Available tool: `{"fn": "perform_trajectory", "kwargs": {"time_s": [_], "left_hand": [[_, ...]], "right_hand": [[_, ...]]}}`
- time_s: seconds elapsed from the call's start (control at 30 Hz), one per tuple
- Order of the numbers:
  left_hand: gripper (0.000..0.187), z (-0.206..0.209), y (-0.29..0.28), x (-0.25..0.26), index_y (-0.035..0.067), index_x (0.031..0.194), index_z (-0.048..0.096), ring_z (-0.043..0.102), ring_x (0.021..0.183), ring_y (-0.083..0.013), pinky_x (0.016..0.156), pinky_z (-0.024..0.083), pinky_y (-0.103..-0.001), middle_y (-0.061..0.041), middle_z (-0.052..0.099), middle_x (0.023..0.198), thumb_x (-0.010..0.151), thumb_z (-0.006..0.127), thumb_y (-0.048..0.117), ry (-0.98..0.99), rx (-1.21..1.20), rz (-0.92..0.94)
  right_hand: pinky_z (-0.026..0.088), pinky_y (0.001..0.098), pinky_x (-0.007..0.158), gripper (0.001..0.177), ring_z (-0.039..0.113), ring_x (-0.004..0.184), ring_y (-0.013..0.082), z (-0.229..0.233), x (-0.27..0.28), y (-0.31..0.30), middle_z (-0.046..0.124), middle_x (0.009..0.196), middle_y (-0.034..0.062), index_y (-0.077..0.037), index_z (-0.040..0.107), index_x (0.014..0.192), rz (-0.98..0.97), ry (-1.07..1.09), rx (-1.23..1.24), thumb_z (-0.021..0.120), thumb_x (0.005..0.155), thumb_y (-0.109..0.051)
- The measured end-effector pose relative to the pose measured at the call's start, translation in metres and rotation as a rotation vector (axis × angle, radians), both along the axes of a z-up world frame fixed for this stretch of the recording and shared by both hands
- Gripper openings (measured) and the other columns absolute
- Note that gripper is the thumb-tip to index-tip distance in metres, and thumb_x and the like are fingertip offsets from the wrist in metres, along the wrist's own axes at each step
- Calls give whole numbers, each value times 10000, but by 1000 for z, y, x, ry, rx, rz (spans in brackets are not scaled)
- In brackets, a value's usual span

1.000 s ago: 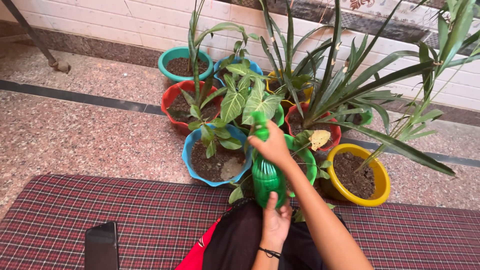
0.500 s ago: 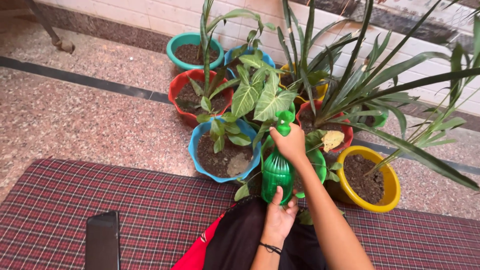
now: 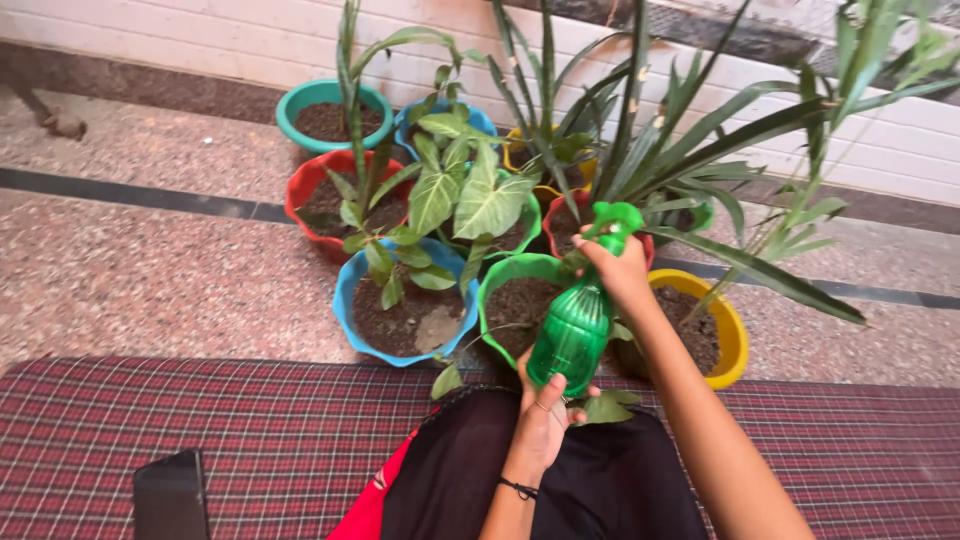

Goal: The person sits on a mat and uses a green spray bottle to mist water onto several potted plants arranged on the floor. The person sprays the leaves and soil of each plant in sequence.

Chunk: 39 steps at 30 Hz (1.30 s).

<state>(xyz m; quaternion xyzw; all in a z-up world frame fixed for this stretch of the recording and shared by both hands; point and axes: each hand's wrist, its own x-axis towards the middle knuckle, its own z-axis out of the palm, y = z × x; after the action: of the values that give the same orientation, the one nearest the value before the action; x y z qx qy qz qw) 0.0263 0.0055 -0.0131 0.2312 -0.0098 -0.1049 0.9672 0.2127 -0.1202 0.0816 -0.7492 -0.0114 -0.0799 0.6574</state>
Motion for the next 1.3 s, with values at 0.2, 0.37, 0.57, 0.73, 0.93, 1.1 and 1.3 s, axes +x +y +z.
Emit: {"fn": "perform_trajectory", "kwargs": {"time_s": [0.2, 0.37, 0.57, 0.73, 0.93, 1.1, 1.3], "left_hand": [[747, 5, -41, -3, 317, 1541, 127, 696, 877, -227, 679, 611, -342, -161, 625, 1269, 977, 611, 389, -11, 132, -28], [663, -19, -53, 3, 273, 1522, 176, 720, 788, -245, 667, 633, -365, -201, 629, 1259, 1006, 550, 456, 83, 108, -102], [646, -22, -55, 10, 260, 1498, 168, 734, 753, -266, 655, 642, -364, -222, 632, 1261, 1013, 542, 467, 99, 155, -142], [657, -14, -56, 4, 254, 1503, 159, 747, 769, -265, 651, 641, -352, -225, 619, 1265, 1011, 544, 462, 79, 170, -152], [773, -8, -59, -5, 187, 1498, 207, 733, 761, -221, 553, 584, -289, -176, 648, 1221, 939, 719, 336, -80, 318, -191], [785, -4, -76, -28, 102, 1475, 346, 656, 775, -112, 501, 523, -248, -113, 665, 1127, 883, 840, 250, -367, 658, -135], [860, -17, -121, -57, 159, 1558, 275, 631, 660, -97, 497, 521, -231, -69, 693, 1000, 876, 788, 268, -149, 621, -246]], "right_hand": [[559, 312, 640, 294, 673, 740, 151, -28, -8, -64, 701, 891, 22, -29, 682, 1084, -239, -24, -34, 767, 826, -140], [518, 346, 686, 223, 677, 699, 181, -55, -9, -78, 722, 800, 78, -21, 712, 874, -480, 97, -351, 789, 815, -222], [532, 381, 750, 271, 725, 741, 244, -46, -8, -78, 760, 822, 135, -34, 758, 853, -534, 276, -485, 771, 807, -301], [510, 377, 774, 299, 708, 791, 254, -34, -13, -77, 748, 864, 141, -34, 759, 882, -573, 329, -545, 805, 801, -318], [495, 323, 642, 149, 637, 731, 161, -24, -45, -114, 688, 853, 51, -52, 679, 944, -353, 115, 31, 757, 828, -105], [499, 287, 674, 253, 642, 791, 133, -26, -75, -172, 689, 923, 24, -40, 689, 1037, -316, 13, -7, 795, 816, -98], [503, 307, 689, 202, 653, 740, 145, -72, -102, -199, 723, 853, 34, -50, 740, 989, -464, 27, -262, 789, 844, -181]]}}
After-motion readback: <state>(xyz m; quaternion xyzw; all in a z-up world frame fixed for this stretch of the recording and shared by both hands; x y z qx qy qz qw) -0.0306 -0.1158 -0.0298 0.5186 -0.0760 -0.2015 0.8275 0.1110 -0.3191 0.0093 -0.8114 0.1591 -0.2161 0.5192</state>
